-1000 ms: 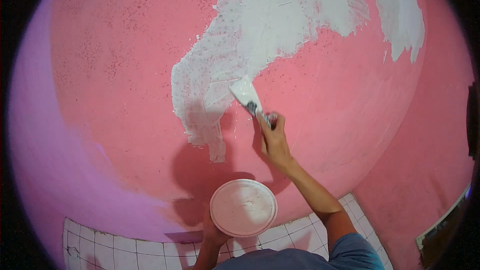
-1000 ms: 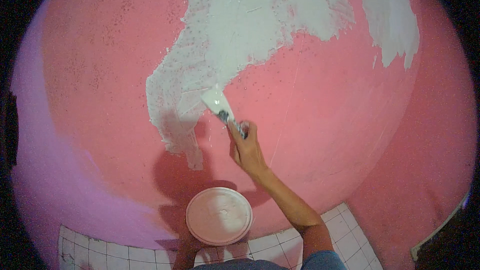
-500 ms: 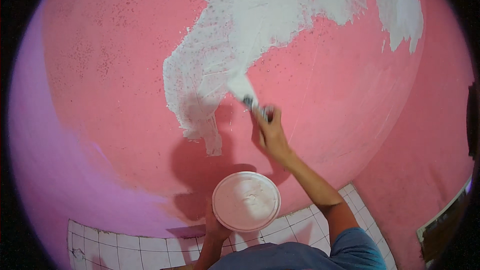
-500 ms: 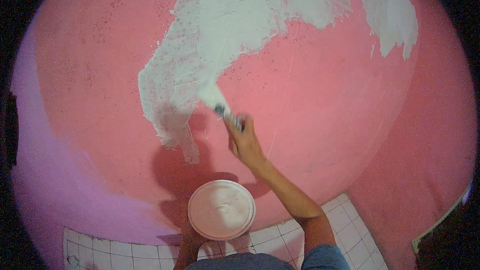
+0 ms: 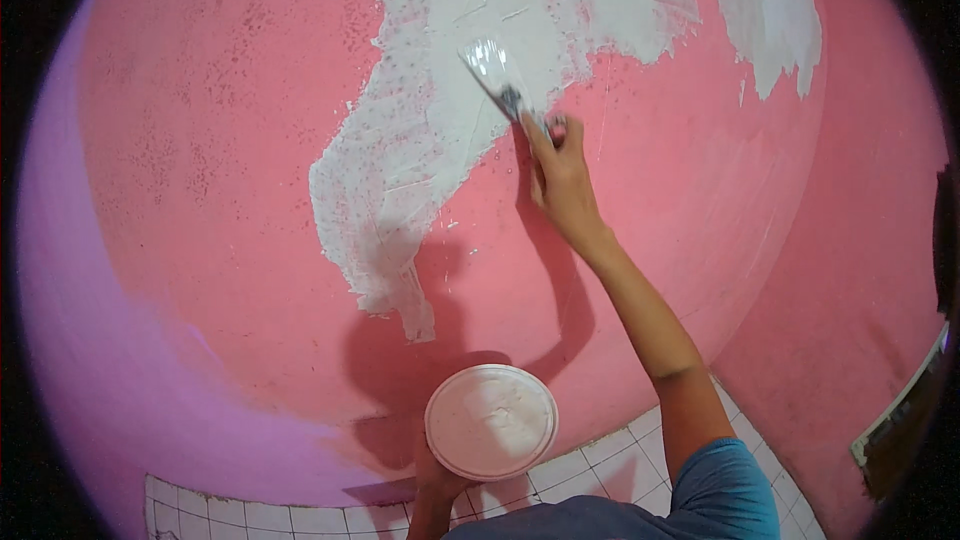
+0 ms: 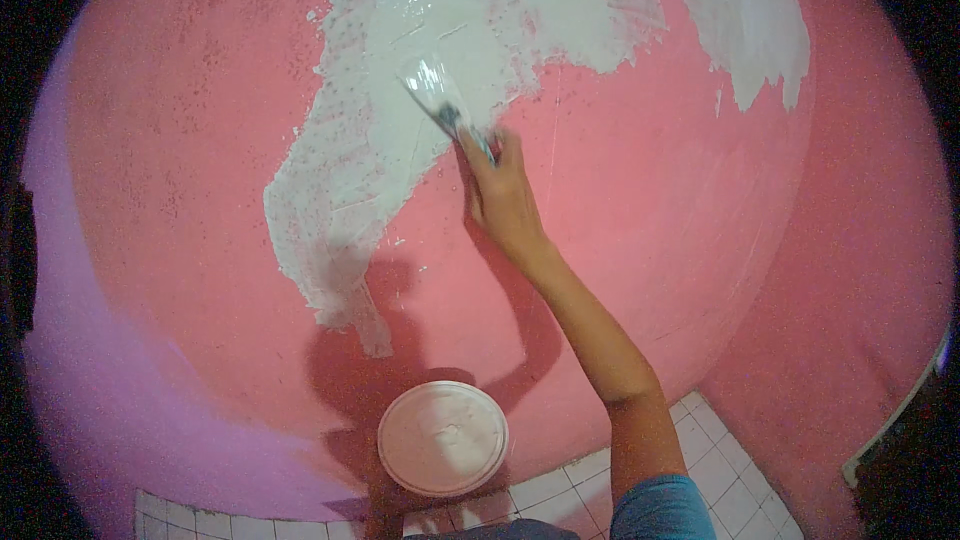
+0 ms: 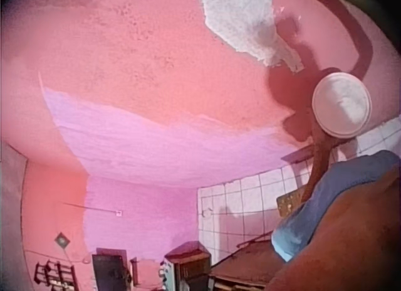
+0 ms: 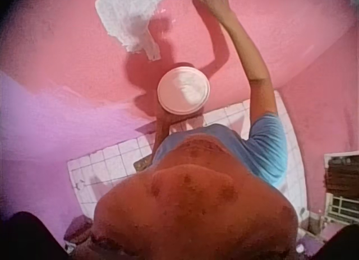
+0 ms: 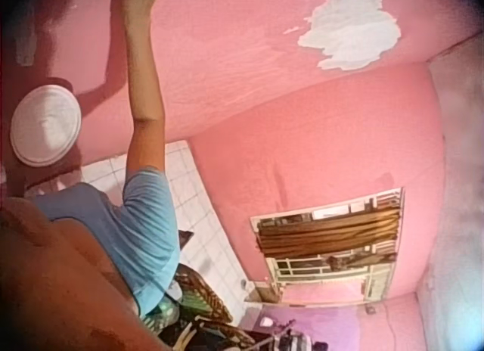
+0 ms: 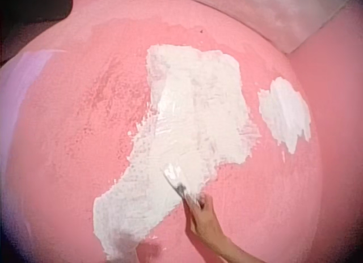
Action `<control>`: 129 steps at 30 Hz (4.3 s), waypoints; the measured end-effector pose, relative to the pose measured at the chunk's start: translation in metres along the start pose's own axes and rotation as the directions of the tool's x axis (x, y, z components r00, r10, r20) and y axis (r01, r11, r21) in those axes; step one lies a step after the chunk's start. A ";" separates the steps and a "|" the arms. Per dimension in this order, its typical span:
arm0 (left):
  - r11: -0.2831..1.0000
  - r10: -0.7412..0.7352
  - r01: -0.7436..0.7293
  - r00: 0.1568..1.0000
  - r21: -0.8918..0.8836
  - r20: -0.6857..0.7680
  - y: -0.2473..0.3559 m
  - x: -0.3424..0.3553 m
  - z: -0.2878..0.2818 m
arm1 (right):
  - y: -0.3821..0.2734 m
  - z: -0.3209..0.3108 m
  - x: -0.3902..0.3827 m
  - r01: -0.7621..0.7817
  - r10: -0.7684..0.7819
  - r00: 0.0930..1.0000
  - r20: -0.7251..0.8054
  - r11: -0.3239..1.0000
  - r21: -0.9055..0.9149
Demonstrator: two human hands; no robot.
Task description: The person applies white plaster to a pink wall using a putty knife, repeatedly picking up plaster from a lid and spreading it across the wall surface.
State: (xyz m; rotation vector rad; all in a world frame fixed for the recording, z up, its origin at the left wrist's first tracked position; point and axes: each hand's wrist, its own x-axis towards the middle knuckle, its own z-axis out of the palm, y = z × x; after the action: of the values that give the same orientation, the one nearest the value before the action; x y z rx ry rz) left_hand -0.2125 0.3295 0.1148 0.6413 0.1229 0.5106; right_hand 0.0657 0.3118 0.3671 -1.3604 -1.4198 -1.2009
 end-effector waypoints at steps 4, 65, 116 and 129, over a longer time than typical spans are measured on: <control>0.982 -0.034 0.036 0.999 -0.184 0.016 -0.007 -0.002 -0.017 | 0.010 -0.004 -0.128 -0.141 0.136 0.981 0.137 0.989 0.033; 0.987 0.116 -0.130 0.984 -0.098 -0.137 -0.073 0.040 0.052 | 0.132 -0.087 -0.054 0.134 -0.125 0.986 0.107 0.987 -0.083; 0.670 0.108 0.176 0.938 -0.721 0.329 -0.080 0.055 0.030 | 0.050 -0.039 0.086 0.418 -0.418 0.908 -0.020 0.909 -0.006; 0.990 0.097 -0.108 0.988 -0.094 -0.117 -0.072 0.054 0.054 | 0.151 -0.102 -0.021 0.112 -0.104 0.993 0.051 0.974 -0.198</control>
State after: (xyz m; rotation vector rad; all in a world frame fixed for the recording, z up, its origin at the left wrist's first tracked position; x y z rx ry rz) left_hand -0.1213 0.2778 0.1167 0.5223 0.1695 0.6486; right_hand 0.2124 0.2019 0.3832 -1.4660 -1.4474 -1.4276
